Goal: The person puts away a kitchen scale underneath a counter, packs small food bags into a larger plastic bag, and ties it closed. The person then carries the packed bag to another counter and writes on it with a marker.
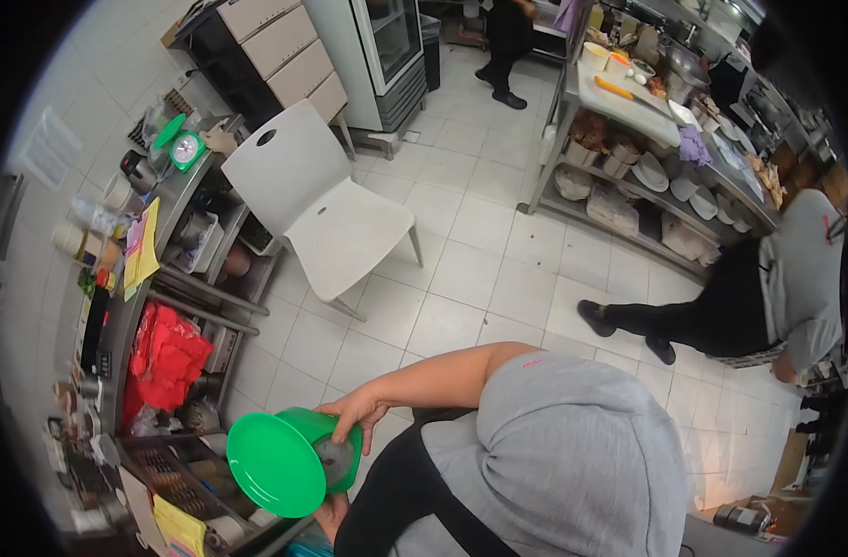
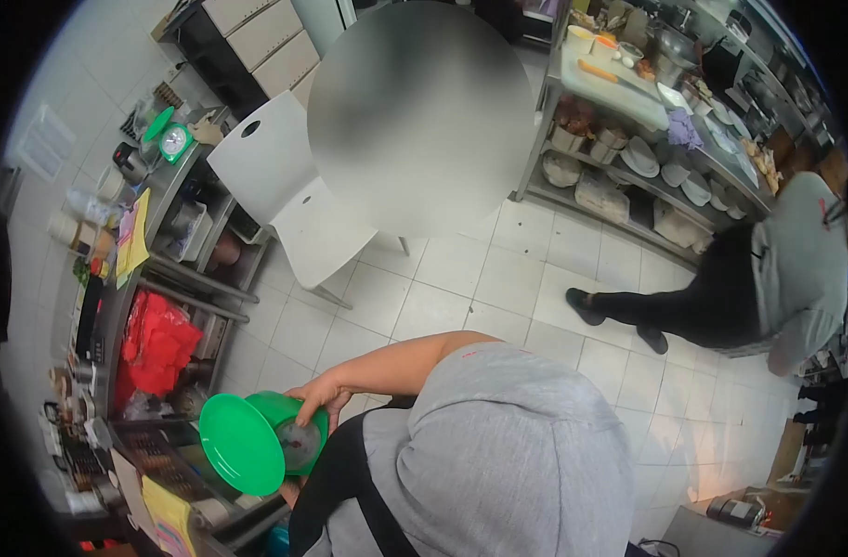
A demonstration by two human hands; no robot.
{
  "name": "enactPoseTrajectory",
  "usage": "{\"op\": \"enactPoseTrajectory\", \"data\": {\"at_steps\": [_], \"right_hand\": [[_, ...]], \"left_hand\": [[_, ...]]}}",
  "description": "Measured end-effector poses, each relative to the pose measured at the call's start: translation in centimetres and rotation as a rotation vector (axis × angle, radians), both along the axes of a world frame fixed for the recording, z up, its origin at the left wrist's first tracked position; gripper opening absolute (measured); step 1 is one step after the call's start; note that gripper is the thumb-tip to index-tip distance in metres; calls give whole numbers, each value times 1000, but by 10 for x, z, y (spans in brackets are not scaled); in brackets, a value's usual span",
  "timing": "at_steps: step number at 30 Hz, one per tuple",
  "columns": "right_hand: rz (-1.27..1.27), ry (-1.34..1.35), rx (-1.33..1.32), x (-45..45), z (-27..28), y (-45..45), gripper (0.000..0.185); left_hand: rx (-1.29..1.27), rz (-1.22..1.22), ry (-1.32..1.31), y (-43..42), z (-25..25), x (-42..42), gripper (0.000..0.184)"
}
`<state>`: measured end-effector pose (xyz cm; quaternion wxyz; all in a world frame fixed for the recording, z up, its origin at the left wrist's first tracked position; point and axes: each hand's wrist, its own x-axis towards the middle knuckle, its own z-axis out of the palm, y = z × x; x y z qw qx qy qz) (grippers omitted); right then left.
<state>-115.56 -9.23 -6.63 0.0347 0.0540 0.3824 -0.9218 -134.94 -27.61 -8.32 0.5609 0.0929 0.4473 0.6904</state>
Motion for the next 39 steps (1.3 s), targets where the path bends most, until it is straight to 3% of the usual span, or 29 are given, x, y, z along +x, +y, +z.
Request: {"op": "enactPoseTrajectory", "data": {"at_steps": [2, 4, 7, 13, 14, 17, 19, 22, 27, 29, 32, 33, 35, 38, 39], "right_hand": [[60, 70, -85, -32, -10, 31, 94], [25, -87, -96, -70, -14, 52, 93], [121, -274, 190, -136, -13, 80, 97], [237, -214, 134, -257, -42, 106, 111], [283, -269, 158, -273, -39, 116, 107], [381, -494, 220, -320, -61, 139, 86], [411, -552, 126, -365, -93, 140, 84], [390, -636, 31, -420, -132, 146, 80], [291, -773, 74, -507, -184, 150, 75], [272, -793, -84, -540, -204, 156, 67], [254, -630, -242, -580, -297, 170, 62], [248, -604, -286, -600, -303, 176, 57], [235, -613, -218, -634, -357, 187, 57], [223, -684, -185, -675, -424, 214, 60], [208, -700, -176, -688, -439, 224, 62]], "left_hand": [[-8, -1, 4, 21, -5, -29, 38], [3, 10, 3, 39, -8, -60, 38], [45, 36, -34, 57, -13, -110, 38], [49, 123, -72, 76, -30, -193, 42], [12, 172, -105, 89, -33, -204, 43], [-90, 14, -97, 98, -63, -254, 53], [-237, -63, -143, 97, -89, -300, 67], [-378, -152, -208, 111, -93, -352, 69], [-375, -41, -350, 139, -162, -423, 62], [-431, 125, -337, 158, -167, -454, 61], [-249, 234, -394, 180, -257, -491, 63], [-245, 257, -411, 188, -266, -504, 63], [-673, 268, -244, 208, -273, -538, 63], [-683, 356, -220, 231, -406, -568, 60], [-722, 398, -232, 244, -411, -582, 57]]}}
